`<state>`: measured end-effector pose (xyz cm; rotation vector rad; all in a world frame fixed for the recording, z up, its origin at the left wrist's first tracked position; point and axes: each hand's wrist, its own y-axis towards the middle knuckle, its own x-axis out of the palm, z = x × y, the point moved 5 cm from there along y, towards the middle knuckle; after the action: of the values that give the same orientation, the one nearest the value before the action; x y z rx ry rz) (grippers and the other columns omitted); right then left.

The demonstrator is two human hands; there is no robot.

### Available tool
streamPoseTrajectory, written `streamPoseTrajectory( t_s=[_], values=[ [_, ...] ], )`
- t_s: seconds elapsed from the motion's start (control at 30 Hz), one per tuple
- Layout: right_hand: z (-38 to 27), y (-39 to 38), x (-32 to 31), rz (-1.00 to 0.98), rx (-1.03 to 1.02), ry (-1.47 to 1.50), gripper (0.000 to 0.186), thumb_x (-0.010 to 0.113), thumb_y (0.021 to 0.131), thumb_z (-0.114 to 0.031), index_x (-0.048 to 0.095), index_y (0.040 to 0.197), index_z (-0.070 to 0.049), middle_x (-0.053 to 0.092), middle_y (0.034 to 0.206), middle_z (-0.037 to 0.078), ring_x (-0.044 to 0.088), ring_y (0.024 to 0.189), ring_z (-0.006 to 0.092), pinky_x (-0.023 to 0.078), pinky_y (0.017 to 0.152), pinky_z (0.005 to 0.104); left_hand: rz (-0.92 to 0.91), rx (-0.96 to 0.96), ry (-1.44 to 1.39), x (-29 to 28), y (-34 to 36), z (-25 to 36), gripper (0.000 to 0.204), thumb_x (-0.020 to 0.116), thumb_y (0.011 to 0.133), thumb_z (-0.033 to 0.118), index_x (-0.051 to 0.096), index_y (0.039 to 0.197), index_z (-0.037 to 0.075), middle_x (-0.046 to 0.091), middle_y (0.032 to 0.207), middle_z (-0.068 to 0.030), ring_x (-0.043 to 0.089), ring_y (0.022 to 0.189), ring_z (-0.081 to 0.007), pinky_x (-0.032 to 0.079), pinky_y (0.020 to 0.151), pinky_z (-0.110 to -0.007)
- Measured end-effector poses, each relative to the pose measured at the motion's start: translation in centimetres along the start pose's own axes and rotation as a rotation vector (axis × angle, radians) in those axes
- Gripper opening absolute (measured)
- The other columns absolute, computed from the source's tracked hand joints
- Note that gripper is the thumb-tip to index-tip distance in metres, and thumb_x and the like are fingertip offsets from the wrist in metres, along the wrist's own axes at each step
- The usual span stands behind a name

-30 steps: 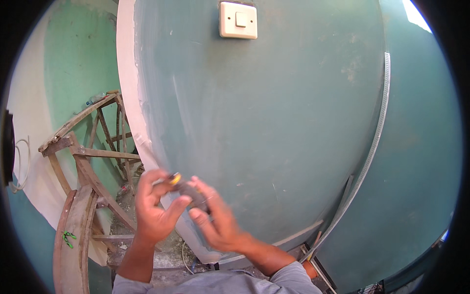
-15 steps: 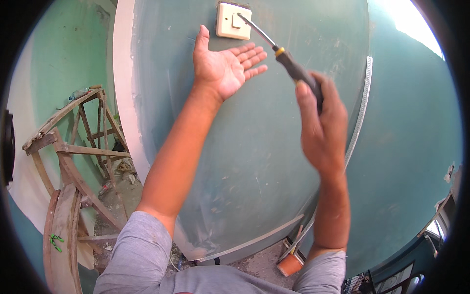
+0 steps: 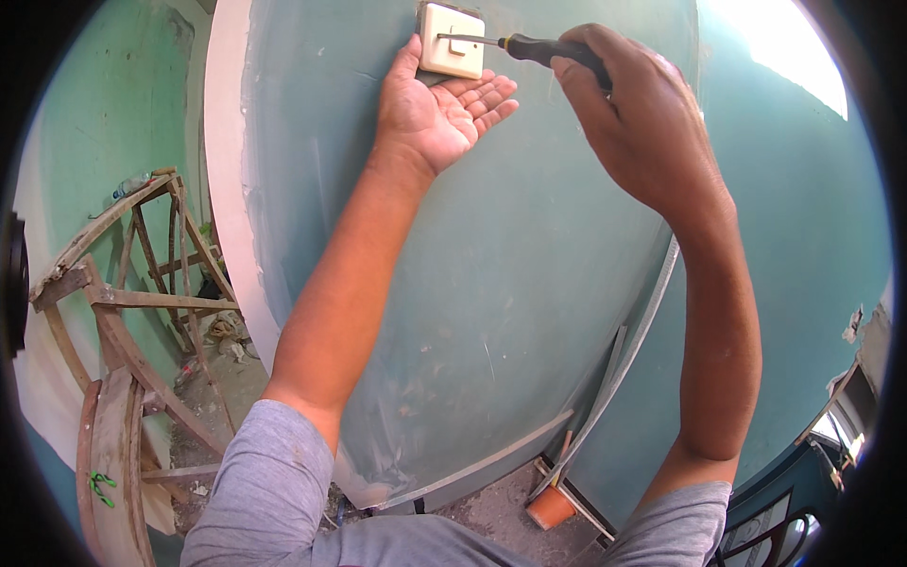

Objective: The person strips and twists electrical wires, connects them to a light switch, and secures the switch into a wall cutout using a screwdriver. The person uses pliers and a screwdriver to complete the installation.

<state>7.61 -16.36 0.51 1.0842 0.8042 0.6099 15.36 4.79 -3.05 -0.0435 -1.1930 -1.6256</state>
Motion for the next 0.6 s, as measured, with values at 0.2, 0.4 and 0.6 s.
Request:
streamPoseTrajectory(
  t_s=[0.2,0.4,0.6],
  values=[
    [-1.0,1.4,-0.5,-0.06,-0.032,-0.193,0.028,0.064,0.102,-0.024,0.07,0.119,-0.004,0.068,0.087,0.015,0.062,0.073,0.0224,0.05,0.072,0.0386,0.055,0.018,0.036,-0.1,0.4,0.6,0.104,0.041,0.099,0.072,0.022,0.157,-0.013,0.034,0.157,-0.0354,0.047,0.141,-0.0458,0.044,0.112,-0.06],
    [-2.4,4.4,-2.3,0.0,-0.38,-0.434,0.026,0.071,0.098,-0.011,0.074,0.123,-0.013,0.078,0.104,0.012,0.075,0.087,0.0261,0.059,0.087,0.0378,0.047,-0.007,0.048,0.0,0.7,-0.3,0.1,0.039,0.1,0.071,0.025,0.156,-0.011,0.04,0.152,-0.0348,0.051,0.135,-0.0455,0.045,0.11,-0.06],
    [-8.3,6.1,-2.2,-0.212,0.122,-0.572,0.038,0.054,0.105,-0.031,0.074,0.097,0.001,0.07,0.082,0.012,0.062,0.07,0.0222,0.051,0.071,0.0395,0.087,0.019,0.053,-0.3,0.4,1.6,0.097,0.038,0.1,0.07,0.03,0.15,-0.013,0.042,0.147,-0.034,0.052,0.133,-0.0438,0.044,0.111,-0.061]
  ],
)
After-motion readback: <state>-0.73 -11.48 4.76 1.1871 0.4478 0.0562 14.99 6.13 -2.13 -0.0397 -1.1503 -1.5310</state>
